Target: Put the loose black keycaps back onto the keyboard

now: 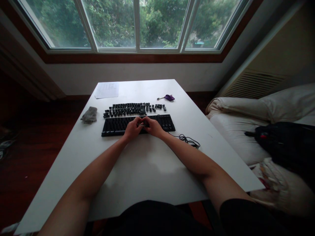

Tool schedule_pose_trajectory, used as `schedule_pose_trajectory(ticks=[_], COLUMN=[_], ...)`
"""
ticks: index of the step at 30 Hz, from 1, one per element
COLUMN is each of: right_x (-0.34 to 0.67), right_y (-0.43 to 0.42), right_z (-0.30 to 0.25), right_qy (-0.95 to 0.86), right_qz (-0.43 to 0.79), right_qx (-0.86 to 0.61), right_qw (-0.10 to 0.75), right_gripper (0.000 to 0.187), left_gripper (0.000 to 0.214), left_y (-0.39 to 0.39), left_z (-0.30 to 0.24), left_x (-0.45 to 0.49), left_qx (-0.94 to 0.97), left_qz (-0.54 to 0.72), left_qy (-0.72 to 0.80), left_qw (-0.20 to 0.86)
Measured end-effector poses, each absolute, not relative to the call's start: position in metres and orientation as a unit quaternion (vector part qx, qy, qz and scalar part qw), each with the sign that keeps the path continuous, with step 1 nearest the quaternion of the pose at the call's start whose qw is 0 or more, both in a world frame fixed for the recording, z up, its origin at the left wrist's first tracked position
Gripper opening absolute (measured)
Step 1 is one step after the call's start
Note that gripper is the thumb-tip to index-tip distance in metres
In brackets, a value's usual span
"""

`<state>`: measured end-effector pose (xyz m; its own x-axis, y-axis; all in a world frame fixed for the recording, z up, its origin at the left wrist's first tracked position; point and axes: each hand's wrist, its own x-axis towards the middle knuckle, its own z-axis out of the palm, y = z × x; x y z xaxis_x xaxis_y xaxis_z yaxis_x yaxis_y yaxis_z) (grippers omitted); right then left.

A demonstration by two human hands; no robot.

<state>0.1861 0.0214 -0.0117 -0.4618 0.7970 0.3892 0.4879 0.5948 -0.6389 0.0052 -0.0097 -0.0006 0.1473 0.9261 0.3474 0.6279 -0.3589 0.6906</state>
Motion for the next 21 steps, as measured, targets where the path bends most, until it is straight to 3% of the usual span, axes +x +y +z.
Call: schedule_pose_trajectory(ticks=[21], right_x=[0.1844], right_y=[0.0218], right_z=[-0.0125], right_qy=[-0.827], right_qz=[0.216], right_qx=[-0.398], right_qw=[0.332], right_gripper=[0.032], left_gripper=[0.013], left_y=[-0.0096], left_z=[-0.0027], left_x=[0.0046], left_qx=[0.735], left_qz=[0.385], left_qy=[0.524], left_qw=[0.194])
